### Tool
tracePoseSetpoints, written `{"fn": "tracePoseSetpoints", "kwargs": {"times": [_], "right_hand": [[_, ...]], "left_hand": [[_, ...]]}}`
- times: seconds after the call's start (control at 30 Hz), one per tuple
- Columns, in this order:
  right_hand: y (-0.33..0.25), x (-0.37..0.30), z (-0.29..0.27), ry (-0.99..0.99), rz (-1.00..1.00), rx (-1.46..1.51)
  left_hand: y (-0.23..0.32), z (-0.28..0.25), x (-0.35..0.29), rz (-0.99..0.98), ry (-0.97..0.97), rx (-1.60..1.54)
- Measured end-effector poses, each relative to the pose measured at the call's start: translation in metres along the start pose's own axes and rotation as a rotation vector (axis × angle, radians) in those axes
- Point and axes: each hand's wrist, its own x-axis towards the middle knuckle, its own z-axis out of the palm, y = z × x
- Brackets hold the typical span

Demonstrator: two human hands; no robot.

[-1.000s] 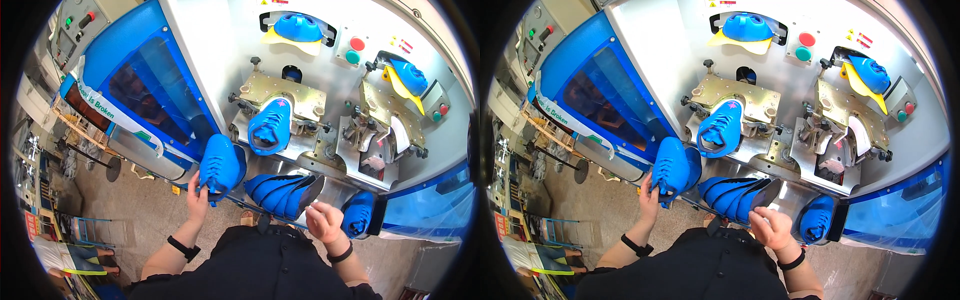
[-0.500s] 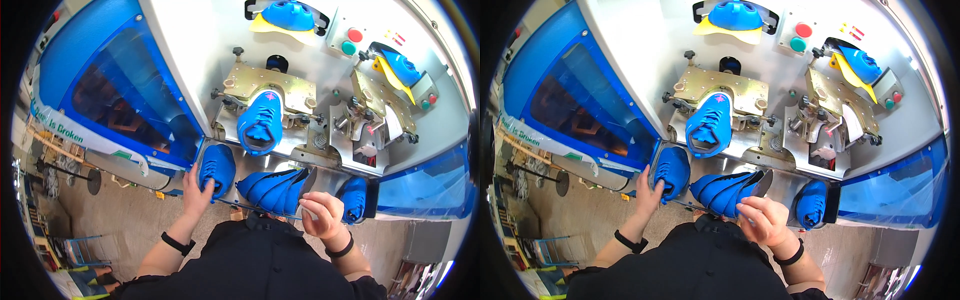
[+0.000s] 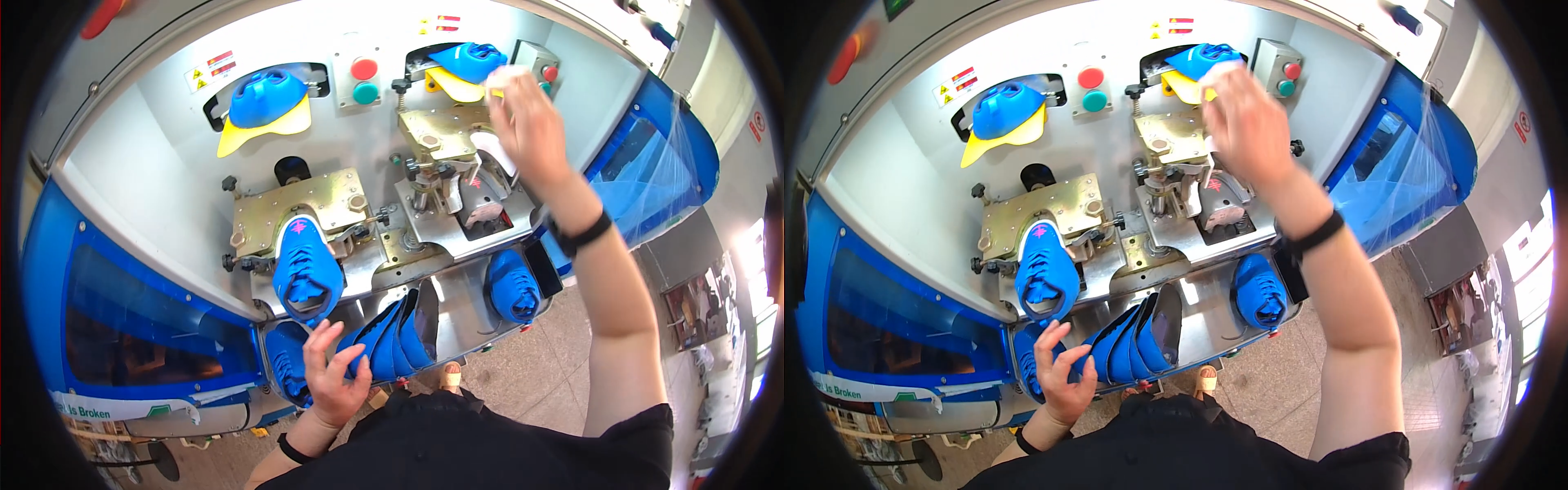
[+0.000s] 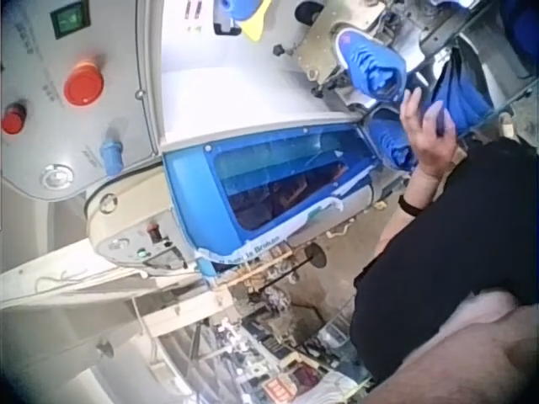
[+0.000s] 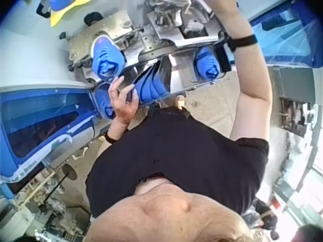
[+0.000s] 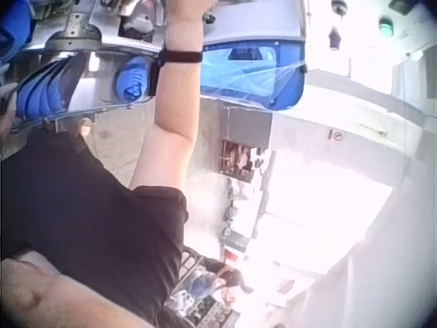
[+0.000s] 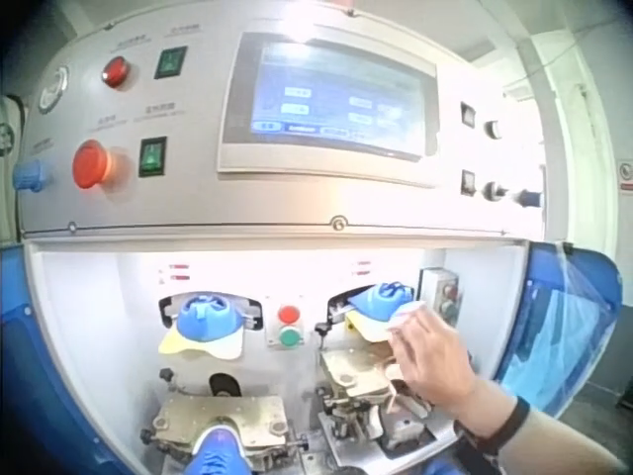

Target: Placing shoe uppers into a heat-shaping machine and operating controls to mold them.

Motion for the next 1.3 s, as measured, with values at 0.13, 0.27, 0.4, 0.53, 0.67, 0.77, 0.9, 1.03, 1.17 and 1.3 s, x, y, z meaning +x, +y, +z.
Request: {"fn": "tracePoseSetpoints", "kwargs": {"times": [0.13, 0.27, 0.4, 0.53, 0.67, 0.77, 0.9, 1.03, 1.17, 1.3], "right_hand": [[0.082, 0.040, 0.025, -0.115, 0.154, -0.151], [0.130, 0.050, 0.053, -0.362, 0.415, -0.088], [0.140, 0.038, 0.082, -0.540, 0.486, 0.110], [0.126, 0.031, 0.090, -0.399, 0.458, 0.227], [0.100, -0.001, 0.058, -0.235, 0.345, 0.358], [0.063, -0.065, 0.013, -0.103, 0.171, 0.237], [0.000, -0.168, -0.059, -0.101, 0.264, 0.308], [-0.028, -0.223, -0.077, -0.215, 0.390, 0.334], [-0.014, -0.224, -0.052, -0.312, 0.487, 0.399], [0.006, -0.204, -0.040, -0.443, 0.451, 0.419]], "left_hand": [[0.021, 0.023, 0.013, 0.023, -0.026, -0.112], [0.035, 0.035, 0.019, -0.002, -0.063, -0.160], [0.042, 0.047, 0.026, -0.028, -0.076, -0.154], [0.047, 0.066, 0.034, -0.111, -0.119, -0.239], [0.053, 0.103, 0.047, -0.194, -0.176, -0.511], [0.058, 0.133, 0.056, -0.455, -0.370, -0.885], [0.057, 0.171, 0.073, -0.721, -0.599, -1.311], [0.075, 0.215, 0.086, -0.836, -0.550, -1.529], [0.078, 0.253, 0.100, -1.021, -0.317, -1.562], [0.062, 0.270, 0.107, -1.060, -0.258, -1.571]]}}
